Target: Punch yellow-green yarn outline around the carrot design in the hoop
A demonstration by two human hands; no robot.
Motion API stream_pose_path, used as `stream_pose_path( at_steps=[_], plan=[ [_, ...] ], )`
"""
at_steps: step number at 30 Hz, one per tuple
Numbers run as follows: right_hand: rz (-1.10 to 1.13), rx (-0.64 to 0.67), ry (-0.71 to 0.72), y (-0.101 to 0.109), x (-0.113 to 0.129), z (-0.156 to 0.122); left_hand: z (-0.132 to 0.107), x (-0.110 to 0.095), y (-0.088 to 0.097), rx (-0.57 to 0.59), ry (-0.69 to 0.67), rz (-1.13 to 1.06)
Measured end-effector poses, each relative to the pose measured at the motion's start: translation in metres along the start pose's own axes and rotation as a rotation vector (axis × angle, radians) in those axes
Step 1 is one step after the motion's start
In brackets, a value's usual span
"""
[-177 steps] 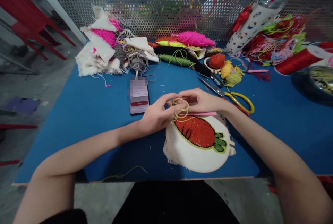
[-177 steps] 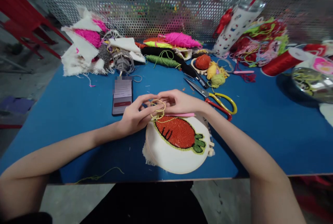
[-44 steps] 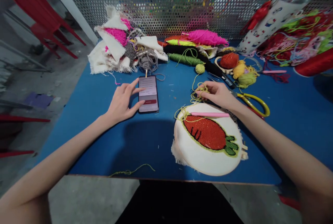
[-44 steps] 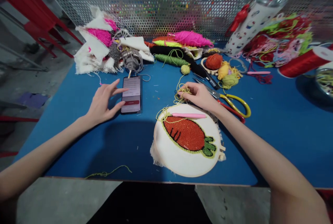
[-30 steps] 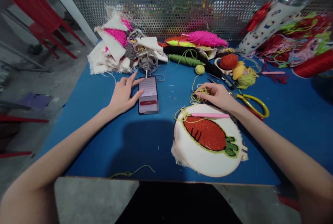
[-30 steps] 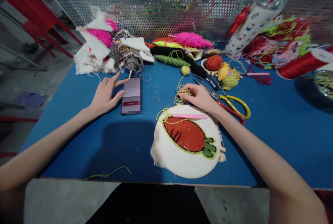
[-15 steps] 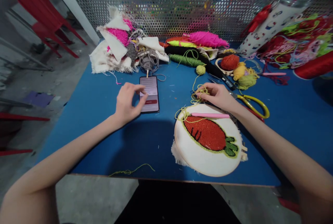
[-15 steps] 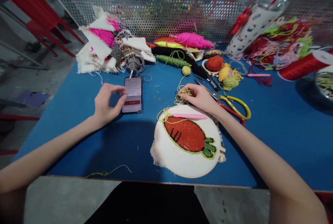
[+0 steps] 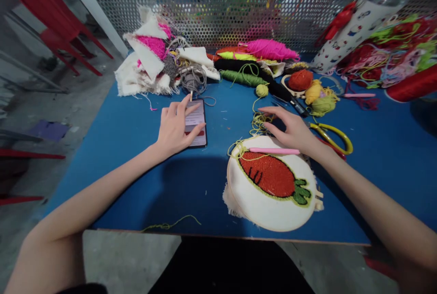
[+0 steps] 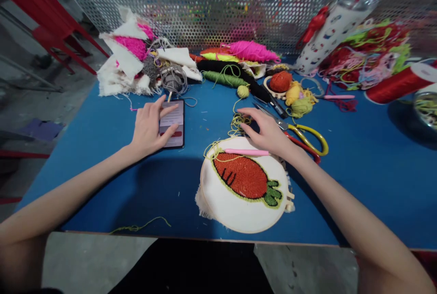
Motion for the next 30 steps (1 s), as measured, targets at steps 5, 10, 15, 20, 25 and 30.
stream_pose_path(
  at_steps=[5, 10, 15, 20, 25, 30],
  plan=[
    [0.031, -0.006, -0.045, -0.003, -0.003, 0.001, -0.001, 0.009, -0.007, 0.022, 0.037, 0.017],
    [0.046, 0.004, -0.069, -0.002, -0.003, 0.002, -0.001, 0.011, -0.008, 0.029, 0.053, 0.017],
    [0.055, 0.009, -0.081, -0.002, -0.002, 0.000, -0.002, 0.007, -0.002, 0.008, 0.048, 0.009],
    [0.054, 0.001, -0.090, -0.002, -0.003, -0.001, -0.012, 0.001, 0.002, -0.004, -0.010, -0.019],
    [0.039, -0.004, -0.093, -0.004, -0.005, -0.002, -0.023, -0.003, 0.004, 0.016, -0.093, -0.038],
    [0.018, -0.012, -0.087, -0.005, -0.005, -0.002, -0.025, -0.004, 0.002, 0.073, -0.131, -0.031]
  ],
)
Point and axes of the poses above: each hand's wrist, its own z-axis towards the middle knuckle, its own y-axis out of the back of the hand, x = y × z, the point moved 3 cm from there along z, towards the middle knuckle, and after that the axes turned 6 degrees about -y, right-handed, at the moved point
